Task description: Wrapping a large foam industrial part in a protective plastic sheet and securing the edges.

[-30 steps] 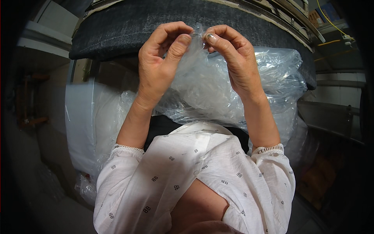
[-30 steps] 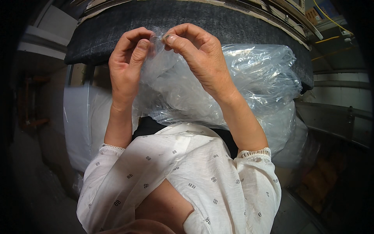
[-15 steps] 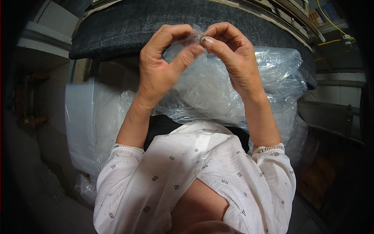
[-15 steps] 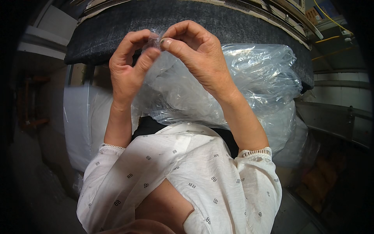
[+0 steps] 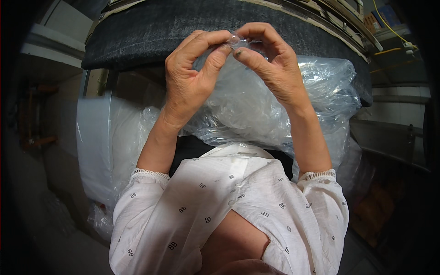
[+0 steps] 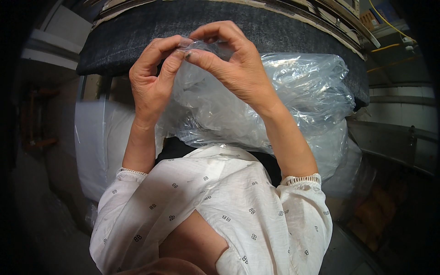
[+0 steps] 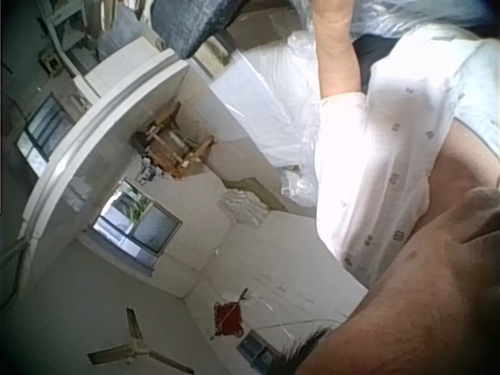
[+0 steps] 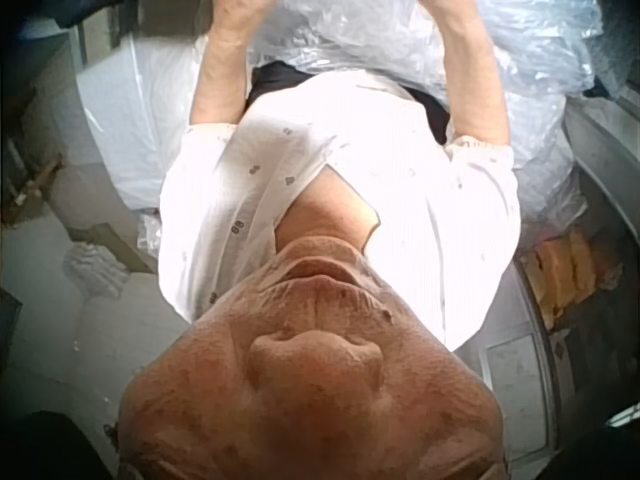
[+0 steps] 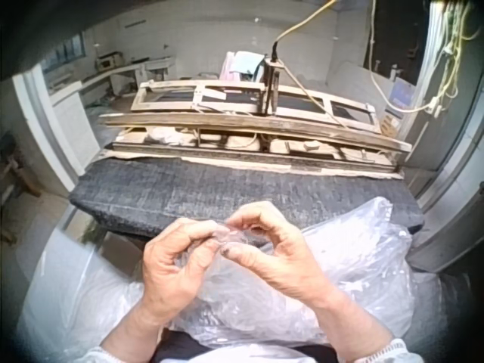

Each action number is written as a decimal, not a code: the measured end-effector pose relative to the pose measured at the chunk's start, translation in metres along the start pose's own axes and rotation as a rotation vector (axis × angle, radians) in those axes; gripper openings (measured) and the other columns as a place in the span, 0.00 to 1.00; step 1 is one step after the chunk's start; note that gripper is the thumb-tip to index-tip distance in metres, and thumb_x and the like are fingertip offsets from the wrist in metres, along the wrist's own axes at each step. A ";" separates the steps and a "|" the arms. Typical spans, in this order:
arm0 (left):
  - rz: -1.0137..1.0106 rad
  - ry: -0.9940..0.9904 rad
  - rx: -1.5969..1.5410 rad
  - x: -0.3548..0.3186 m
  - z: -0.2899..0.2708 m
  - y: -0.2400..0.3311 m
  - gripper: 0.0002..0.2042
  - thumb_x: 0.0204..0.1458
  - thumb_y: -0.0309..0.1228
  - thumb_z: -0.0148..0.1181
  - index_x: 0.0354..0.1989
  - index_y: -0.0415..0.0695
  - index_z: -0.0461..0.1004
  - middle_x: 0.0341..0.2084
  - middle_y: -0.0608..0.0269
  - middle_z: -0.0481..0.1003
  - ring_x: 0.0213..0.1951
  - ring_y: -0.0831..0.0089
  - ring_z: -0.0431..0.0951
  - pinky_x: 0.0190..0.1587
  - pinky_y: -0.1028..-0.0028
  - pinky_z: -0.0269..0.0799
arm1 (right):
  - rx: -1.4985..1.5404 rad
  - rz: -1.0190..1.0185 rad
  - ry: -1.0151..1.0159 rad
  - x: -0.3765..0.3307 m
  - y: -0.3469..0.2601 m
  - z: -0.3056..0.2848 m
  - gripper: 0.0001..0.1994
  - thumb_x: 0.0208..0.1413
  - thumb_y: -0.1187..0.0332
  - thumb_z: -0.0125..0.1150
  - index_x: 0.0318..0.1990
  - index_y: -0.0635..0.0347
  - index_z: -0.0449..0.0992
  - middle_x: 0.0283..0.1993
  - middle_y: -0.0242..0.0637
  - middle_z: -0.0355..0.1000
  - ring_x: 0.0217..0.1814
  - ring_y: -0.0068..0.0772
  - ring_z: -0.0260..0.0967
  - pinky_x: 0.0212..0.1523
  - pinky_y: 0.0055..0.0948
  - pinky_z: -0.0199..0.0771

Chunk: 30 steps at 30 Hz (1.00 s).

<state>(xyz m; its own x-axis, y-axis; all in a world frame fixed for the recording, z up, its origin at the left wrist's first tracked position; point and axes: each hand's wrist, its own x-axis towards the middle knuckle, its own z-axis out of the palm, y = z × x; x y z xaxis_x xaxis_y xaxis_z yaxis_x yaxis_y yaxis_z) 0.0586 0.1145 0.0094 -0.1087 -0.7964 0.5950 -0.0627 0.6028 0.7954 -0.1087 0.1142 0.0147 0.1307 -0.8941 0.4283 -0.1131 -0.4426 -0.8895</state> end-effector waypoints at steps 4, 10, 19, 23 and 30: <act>0.025 0.039 -0.005 0.001 0.001 0.000 0.08 0.47 0.24 0.61 0.37 0.41 0.76 0.30 0.65 0.76 0.33 0.78 0.75 0.37 0.79 0.71 | 0.200 0.163 -0.048 0.000 -0.006 0.000 0.08 0.51 0.68 0.63 0.37 0.59 0.74 0.34 0.25 0.71 0.37 0.17 0.67 0.40 0.17 0.68; -0.038 -0.044 0.077 -0.005 -0.004 -0.007 0.08 0.45 0.23 0.63 0.35 0.42 0.76 0.29 0.66 0.75 0.30 0.79 0.74 0.34 0.81 0.70 | 0.256 0.195 0.019 -0.001 -0.008 -0.001 0.06 0.52 0.69 0.61 0.35 0.60 0.74 0.31 0.26 0.70 0.36 0.16 0.67 0.39 0.16 0.67; 0.338 0.189 0.316 -0.012 0.026 -0.008 0.12 0.39 0.18 0.64 0.34 0.43 0.78 0.25 0.65 0.71 0.23 0.77 0.73 0.22 0.80 0.71 | -0.223 -0.023 0.251 -0.036 -0.017 0.003 0.04 0.51 0.73 0.60 0.31 0.64 0.73 0.26 0.32 0.68 0.25 0.19 0.64 0.26 0.18 0.63; 0.423 0.131 0.354 -0.020 0.039 -0.013 0.17 0.35 0.19 0.66 0.37 0.44 0.78 0.26 0.67 0.71 0.24 0.76 0.73 0.24 0.80 0.72 | -0.012 0.139 0.233 -0.043 -0.018 0.002 0.06 0.54 0.71 0.58 0.34 0.65 0.72 0.30 0.33 0.71 0.28 0.18 0.66 0.29 0.17 0.66; 0.445 0.087 0.414 -0.025 0.051 -0.015 0.18 0.34 0.21 0.67 0.39 0.44 0.78 0.26 0.67 0.71 0.26 0.75 0.72 0.24 0.79 0.72 | 0.456 0.391 0.293 -0.049 -0.011 -0.003 0.10 0.56 0.67 0.56 0.41 0.62 0.70 0.36 0.33 0.71 0.36 0.20 0.70 0.40 0.18 0.71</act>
<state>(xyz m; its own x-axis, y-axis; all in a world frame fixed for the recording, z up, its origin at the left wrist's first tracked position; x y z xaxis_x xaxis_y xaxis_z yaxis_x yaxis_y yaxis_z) 0.0114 0.1282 -0.0231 -0.1326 -0.4541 0.8810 -0.4123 0.8336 0.3676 -0.1164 0.1629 0.0037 -0.1157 -0.9929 0.0293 0.3382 -0.0671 -0.9387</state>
